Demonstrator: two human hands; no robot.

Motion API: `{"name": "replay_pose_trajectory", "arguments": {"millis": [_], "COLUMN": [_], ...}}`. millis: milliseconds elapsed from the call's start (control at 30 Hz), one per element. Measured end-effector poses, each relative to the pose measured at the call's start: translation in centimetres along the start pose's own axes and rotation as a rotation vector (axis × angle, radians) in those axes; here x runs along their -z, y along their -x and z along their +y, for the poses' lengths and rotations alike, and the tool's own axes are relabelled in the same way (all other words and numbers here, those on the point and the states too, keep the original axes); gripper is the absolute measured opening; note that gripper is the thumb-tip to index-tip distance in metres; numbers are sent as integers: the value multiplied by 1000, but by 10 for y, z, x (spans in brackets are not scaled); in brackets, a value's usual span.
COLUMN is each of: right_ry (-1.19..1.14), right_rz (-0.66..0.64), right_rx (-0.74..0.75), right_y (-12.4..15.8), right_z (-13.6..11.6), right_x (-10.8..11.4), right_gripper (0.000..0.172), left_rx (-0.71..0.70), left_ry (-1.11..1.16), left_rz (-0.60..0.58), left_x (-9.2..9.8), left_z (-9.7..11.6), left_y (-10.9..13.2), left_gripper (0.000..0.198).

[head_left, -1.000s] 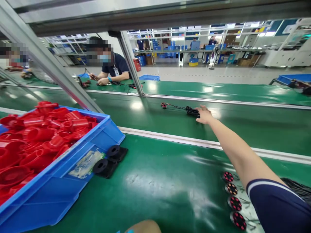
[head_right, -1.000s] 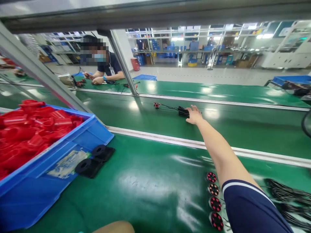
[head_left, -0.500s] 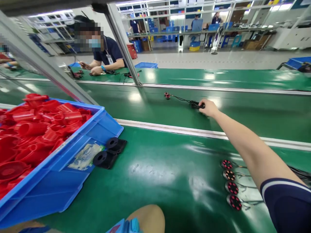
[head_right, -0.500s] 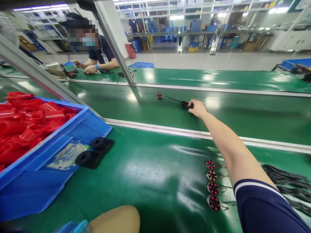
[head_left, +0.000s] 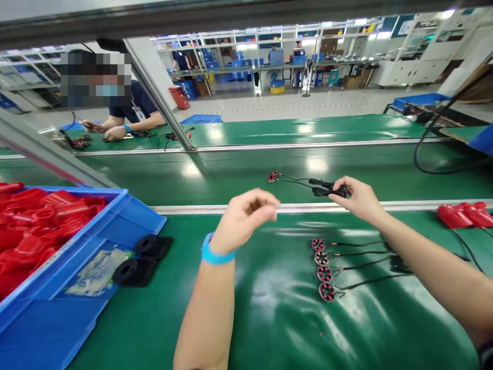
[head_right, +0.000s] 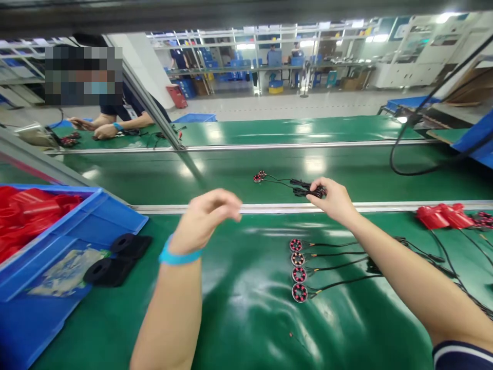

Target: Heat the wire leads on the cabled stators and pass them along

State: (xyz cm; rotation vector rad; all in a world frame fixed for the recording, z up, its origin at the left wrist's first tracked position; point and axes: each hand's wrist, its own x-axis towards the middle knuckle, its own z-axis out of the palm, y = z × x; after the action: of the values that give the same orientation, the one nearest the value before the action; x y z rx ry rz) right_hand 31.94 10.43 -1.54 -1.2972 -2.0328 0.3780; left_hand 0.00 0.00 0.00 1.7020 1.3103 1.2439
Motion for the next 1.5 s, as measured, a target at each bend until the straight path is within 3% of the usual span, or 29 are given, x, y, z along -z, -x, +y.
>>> {"name": "replay_pose_trajectory", "arguments": {"millis": [133,233,367,567,700,800,900,1000,1100,1233,1367,1500], "right_ry": [-5,12,-36,-13,137,240,426,427,181,-29,-97,-99], "right_rz": [-19,-17,24,39,59,-32,-85,-26,-90,-270,-343,-409], "right_rx": [-116,-159,-266,-304,-364,-414,-368,-247,-141,-5,59,10], "right_y": [53,82,97,95,99,106,110,105,93,71,57,55], "right_z": [20,35,55,88,120,144,148,121,74,25,11,14], "right_x": [38,55,65,77,94,104,107,98,76,30,-16,-38], "right_gripper": [28,26,30,31,31,31,29,30,27,28,30,34], "left_rx": [176,185,150,123,57,26,30,61,48,-73,-159,-221], "left_ry": [-454,-581,-729,-899,-933,-921,-876,-825,-686,-503,-466,-426], "left_rz": [-34,-99,-230,-352,-385,-394,-424,-425,-408,-412,-417,-474], "left_x": [-50,-89,-120,-137,-143,-147,-146,-138,-125,-116,-119,-119], "left_z": [-41,-71,-86,-73,-50,-34,-27,-29,-36,-46,-51,-50], "left_y": [-63,-98,-125,-150,-127,-91,-56,-30,-15,-7,-5,-5], "left_gripper": [57,72,58,31,29,31,32,44,58,24,10,7]}}
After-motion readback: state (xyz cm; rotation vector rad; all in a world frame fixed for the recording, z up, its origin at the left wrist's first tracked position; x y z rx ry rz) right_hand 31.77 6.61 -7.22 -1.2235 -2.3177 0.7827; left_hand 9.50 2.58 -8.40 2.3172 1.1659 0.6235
